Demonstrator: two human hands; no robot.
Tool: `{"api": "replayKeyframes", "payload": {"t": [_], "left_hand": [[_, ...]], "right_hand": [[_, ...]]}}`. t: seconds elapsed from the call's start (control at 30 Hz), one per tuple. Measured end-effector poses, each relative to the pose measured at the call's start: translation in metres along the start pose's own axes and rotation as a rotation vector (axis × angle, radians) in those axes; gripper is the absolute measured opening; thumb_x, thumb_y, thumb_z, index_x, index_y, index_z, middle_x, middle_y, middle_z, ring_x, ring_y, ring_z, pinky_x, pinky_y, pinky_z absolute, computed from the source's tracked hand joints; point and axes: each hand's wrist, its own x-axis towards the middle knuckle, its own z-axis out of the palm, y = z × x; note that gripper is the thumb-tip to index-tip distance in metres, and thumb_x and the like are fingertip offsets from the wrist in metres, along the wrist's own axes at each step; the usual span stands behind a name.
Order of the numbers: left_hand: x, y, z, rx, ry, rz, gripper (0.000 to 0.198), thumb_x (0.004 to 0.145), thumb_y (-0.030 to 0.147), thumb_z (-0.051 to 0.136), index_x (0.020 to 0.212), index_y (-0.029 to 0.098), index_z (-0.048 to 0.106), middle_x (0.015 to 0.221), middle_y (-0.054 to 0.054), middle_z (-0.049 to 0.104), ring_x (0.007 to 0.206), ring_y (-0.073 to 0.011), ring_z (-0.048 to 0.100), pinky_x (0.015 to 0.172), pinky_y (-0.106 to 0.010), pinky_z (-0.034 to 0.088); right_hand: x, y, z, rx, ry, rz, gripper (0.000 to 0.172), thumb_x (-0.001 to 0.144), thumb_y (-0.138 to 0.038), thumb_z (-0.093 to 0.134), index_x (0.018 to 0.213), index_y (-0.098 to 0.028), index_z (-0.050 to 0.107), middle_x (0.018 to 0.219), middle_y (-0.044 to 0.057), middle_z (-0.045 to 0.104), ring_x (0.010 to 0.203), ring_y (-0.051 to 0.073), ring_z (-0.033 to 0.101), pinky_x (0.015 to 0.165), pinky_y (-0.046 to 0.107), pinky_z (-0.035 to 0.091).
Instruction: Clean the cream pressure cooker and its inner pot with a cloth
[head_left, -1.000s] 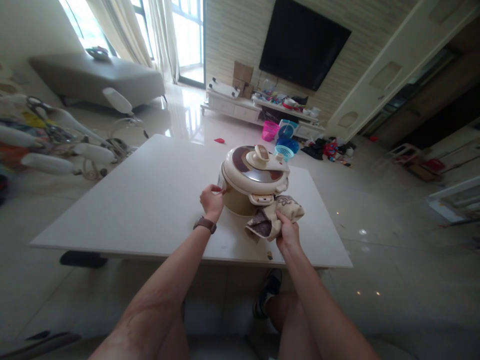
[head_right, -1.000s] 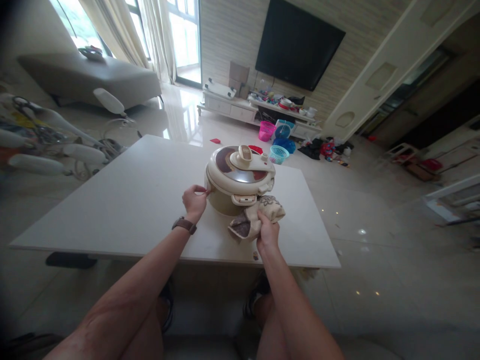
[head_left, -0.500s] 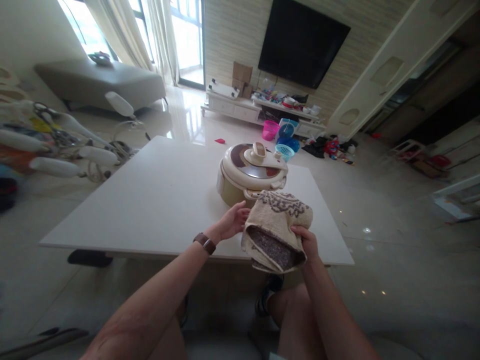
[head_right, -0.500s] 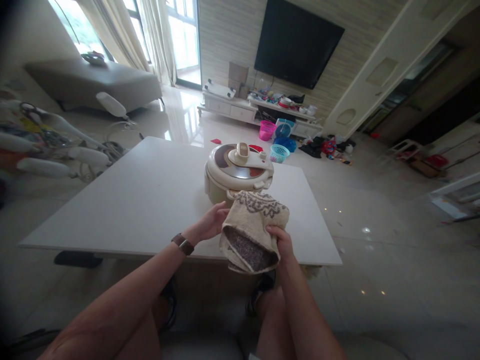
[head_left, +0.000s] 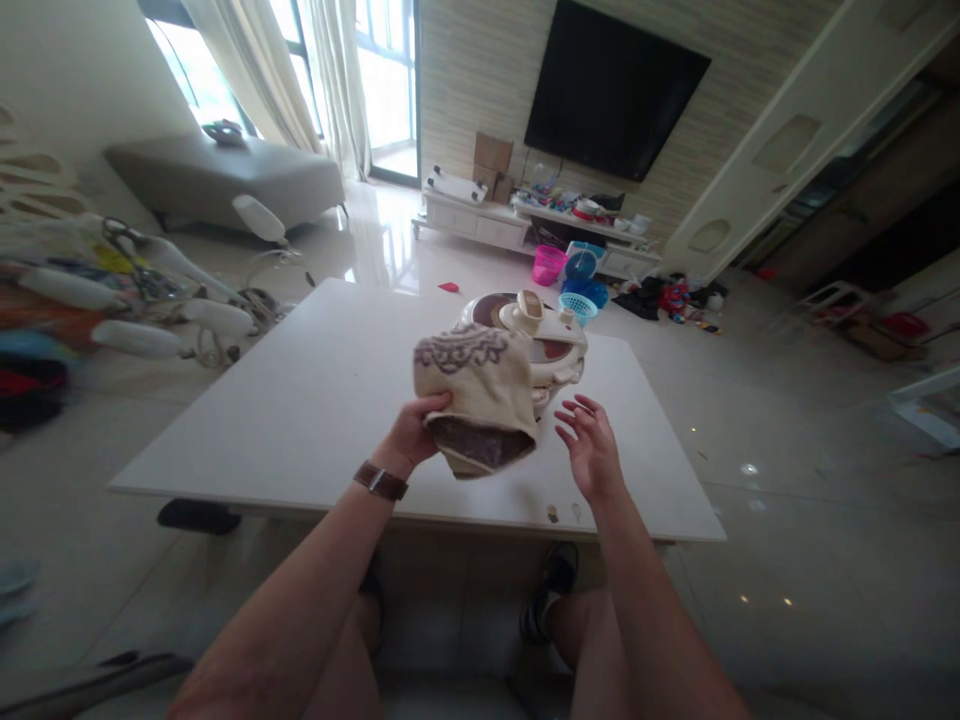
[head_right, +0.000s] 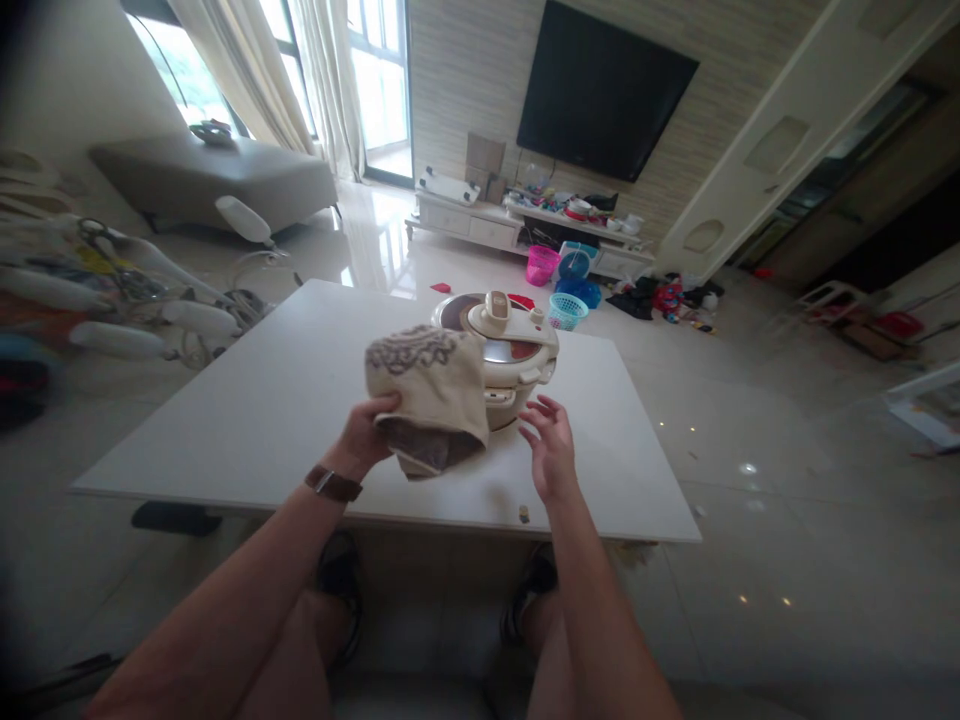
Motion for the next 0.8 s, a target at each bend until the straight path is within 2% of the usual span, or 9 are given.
{"api": "replayKeyframes", "payload": {"t": [0.13, 0.23, 0.3, 0.37, 0.43, 0.57, 0.63, 0.7, 0.8], "left_hand": [[0.024, 0.015, -0.034, -0.116, 0.391, 0.307, 0.043, 0.076, 0.039, 0.078, 0.113, 0.019, 0.075, 0.110, -0.010, 0.081, 0.121, -0.0334, 0.074, 0.105, -0.051, 0.063], [0.035, 0.013, -0.036, -0.074, 0.671, 0.486, 0.045, 0.070, 0.035, 0.085, 0.110, 0.020, 0.072, 0.116, -0.009, 0.079, 0.122, -0.0294, 0.073, 0.102, -0.043, 0.064], [0.037, 0.006, -0.027, 0.036, 0.746, 0.526, 0.043, 0.069, 0.034, 0.087, 0.107, 0.019, 0.072, 0.116, -0.009, 0.079, 0.119, -0.0288, 0.074, 0.102, -0.042, 0.064], [0.038, -0.002, -0.013, 0.167, 0.707, 0.530, 0.040, 0.073, 0.033, 0.086, 0.107, 0.018, 0.074, 0.116, -0.010, 0.079, 0.117, -0.0289, 0.074, 0.104, -0.043, 0.062], [0.037, -0.011, 0.005, 0.323, 0.596, 0.545, 0.037, 0.079, 0.031, 0.082, 0.113, 0.018, 0.074, 0.120, -0.011, 0.078, 0.123, -0.0298, 0.072, 0.110, -0.045, 0.058], [0.033, -0.021, 0.042, 0.727, 0.161, 0.595, 0.043, 0.081, 0.025, 0.076, 0.124, 0.025, 0.076, 0.147, -0.009, 0.067, 0.153, -0.0374, 0.047, 0.128, -0.057, 0.035], [0.031, -0.021, 0.058, 0.850, 0.004, 0.599, 0.051, 0.078, 0.024, 0.079, 0.128, 0.030, 0.077, 0.154, -0.005, 0.063, 0.161, -0.0415, 0.032, 0.132, -0.063, 0.022], [0.032, -0.019, 0.068, 0.890, -0.029, 0.603, 0.061, 0.076, 0.025, 0.083, 0.136, 0.032, 0.074, 0.157, -0.004, 0.060, 0.164, -0.0434, 0.022, 0.133, -0.066, 0.015], [0.039, -0.020, 0.069, 0.870, 0.042, 0.626, 0.068, 0.078, 0.027, 0.082, 0.145, 0.033, 0.068, 0.162, -0.004, 0.055, 0.166, -0.0419, 0.017, 0.133, -0.065, 0.015]], "right_hand": [[0.028, 0.017, -0.002, -0.039, 0.167, -0.037, 0.042, 0.064, -0.040, 0.084, 0.100, -0.026, 0.067, 0.111, -0.002, 0.071, 0.102, 0.015, 0.068, 0.081, 0.024, 0.052], [0.044, 0.029, 0.001, -0.024, 0.183, 0.006, 0.040, 0.066, -0.045, 0.084, 0.095, -0.025, 0.066, 0.101, -0.002, 0.074, 0.095, 0.015, 0.069, 0.076, 0.024, 0.051], [0.052, 0.033, 0.005, 0.025, 0.152, 0.029, 0.041, 0.067, -0.050, 0.085, 0.093, -0.024, 0.067, 0.092, -0.002, 0.075, 0.086, 0.014, 0.069, 0.072, 0.024, 0.050], [0.058, 0.035, 0.009, 0.086, 0.106, 0.041, 0.043, 0.067, -0.053, 0.088, 0.090, -0.022, 0.068, 0.085, -0.002, 0.074, 0.076, 0.012, 0.067, 0.067, 0.022, 0.050], [0.064, 0.036, 0.012, 0.124, 0.070, 0.053, 0.046, 0.068, -0.057, 0.089, 0.086, -0.021, 0.067, 0.078, -0.002, 0.072, 0.069, 0.010, 0.064, 0.064, 0.022, 0.050], [0.072, 0.037, 0.016, 0.110, 0.071, 0.083, 0.051, 0.069, -0.064, 0.090, 0.077, -0.020, 0.065, 0.068, -0.003, 0.067, 0.061, 0.010, 0.060, 0.059, 0.023, 0.051], [0.074, 0.037, 0.016, 0.104, 0.059, 0.099, 0.053, 0.067, -0.065, 0.090, 0.075, -0.020, 0.065, 0.067, -0.003, 0.066, 0.061, 0.010, 0.060, 0.059, 0.023, 0.051], [0.074, 0.037, 0.016, 0.101, 0.041, 0.119, 0.054, 0.066, -0.066, 0.091, 0.075, -0.020, 0.065, 0.067, -0.003, 0.067, 0.061, 0.010, 0.061, 0.058, 0.022, 0.051], [0.074, 0.037, 0.016, 0.086, 0.035, 0.146, 0.052, 0.067, -0.066, 0.090, 0.074, -0.020, 0.066, 0.069, -0.002, 0.068, 0.061, 0.011, 0.062, 0.058, 0.023, 0.051]]}}
